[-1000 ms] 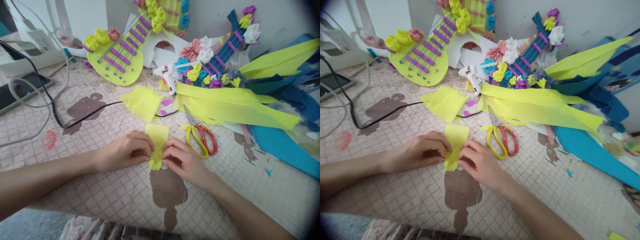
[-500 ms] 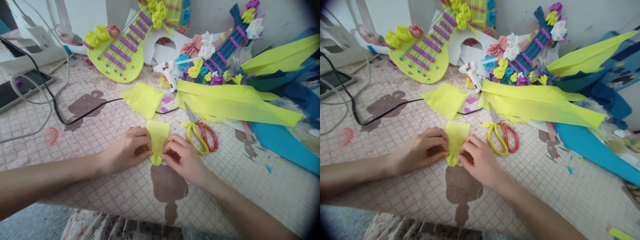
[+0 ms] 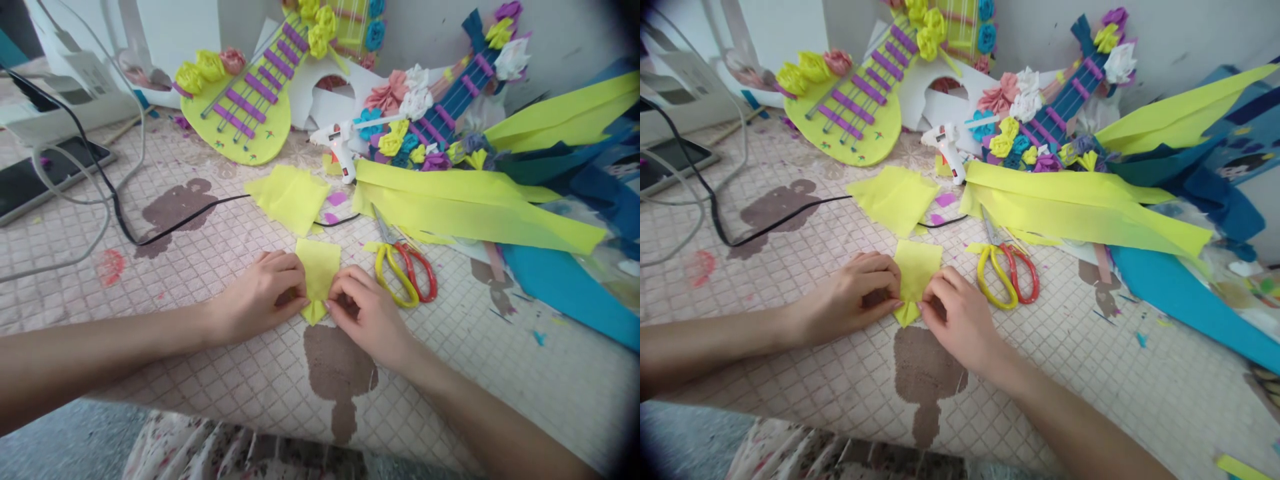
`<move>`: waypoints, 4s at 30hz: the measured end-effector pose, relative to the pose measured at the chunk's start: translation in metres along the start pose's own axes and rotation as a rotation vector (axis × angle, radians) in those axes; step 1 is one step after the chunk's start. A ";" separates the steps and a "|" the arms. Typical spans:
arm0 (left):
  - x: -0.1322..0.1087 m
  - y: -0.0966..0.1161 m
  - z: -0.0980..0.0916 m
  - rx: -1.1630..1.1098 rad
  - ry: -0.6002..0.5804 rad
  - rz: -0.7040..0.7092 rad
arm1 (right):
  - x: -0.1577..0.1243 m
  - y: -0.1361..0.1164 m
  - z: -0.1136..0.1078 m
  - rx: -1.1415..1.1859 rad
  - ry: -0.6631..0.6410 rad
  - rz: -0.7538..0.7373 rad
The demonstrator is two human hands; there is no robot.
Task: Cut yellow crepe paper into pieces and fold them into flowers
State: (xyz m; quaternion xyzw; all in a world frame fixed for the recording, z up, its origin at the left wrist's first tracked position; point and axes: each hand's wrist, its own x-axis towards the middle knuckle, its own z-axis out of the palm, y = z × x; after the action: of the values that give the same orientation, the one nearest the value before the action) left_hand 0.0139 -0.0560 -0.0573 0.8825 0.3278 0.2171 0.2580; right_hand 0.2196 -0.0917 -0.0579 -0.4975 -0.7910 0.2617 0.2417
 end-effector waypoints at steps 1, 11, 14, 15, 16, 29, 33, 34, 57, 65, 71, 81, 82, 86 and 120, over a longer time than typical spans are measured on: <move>0.000 0.000 0.000 0.004 0.002 0.000 | 0.000 0.000 0.000 -0.003 0.003 0.002; -0.001 -0.003 0.000 -0.018 -0.022 0.009 | 0.000 0.007 -0.022 0.118 -0.267 -0.094; -0.001 -0.003 -0.002 -0.030 -0.018 0.007 | 0.000 0.007 -0.021 0.145 -0.224 -0.072; -0.001 -0.003 -0.002 -0.032 -0.015 0.005 | 0.000 0.006 -0.020 0.148 -0.207 -0.063; -0.001 -0.002 -0.003 -0.034 -0.013 0.005 | 0.000 0.006 -0.019 0.152 -0.194 -0.055; 0.002 -0.002 -0.003 -0.055 -0.034 -0.024 | -0.001 -0.003 -0.004 0.045 -0.067 0.020; 0.002 -0.003 -0.009 -0.127 -0.123 0.008 | -0.002 -0.004 -0.005 0.037 -0.071 0.023; 0.002 -0.004 -0.011 -0.139 -0.139 0.011 | -0.002 -0.004 -0.005 0.042 -0.074 0.027; 0.005 -0.003 -0.009 -0.098 -0.132 -0.003 | 0.000 -0.003 0.000 0.078 -0.019 0.059; 0.002 0.000 -0.003 -0.055 -0.072 -0.038 | -0.001 -0.004 0.002 0.028 0.002 0.048; 0.001 0.000 0.000 -0.038 -0.049 -0.044 | -0.002 -0.004 0.003 -0.002 0.003 0.045; 0.001 0.000 0.001 0.003 -0.026 -0.046 | 0.000 -0.007 0.003 -0.057 0.010 0.038; 0.001 0.000 0.001 0.005 -0.027 -0.049 | 0.000 -0.007 0.003 -0.060 0.013 0.034; 0.002 0.001 0.001 0.000 -0.024 -0.055 | 0.000 -0.007 0.004 -0.077 0.016 0.027; -0.002 0.003 -0.001 0.013 -0.057 -0.034 | -0.004 -0.011 0.005 -0.106 -0.018 -0.022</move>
State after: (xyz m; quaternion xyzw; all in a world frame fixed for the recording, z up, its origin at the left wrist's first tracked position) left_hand 0.0131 -0.0590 -0.0554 0.8843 0.3366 0.1852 0.2654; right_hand 0.2105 -0.1008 -0.0549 -0.4982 -0.8114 0.2213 0.2107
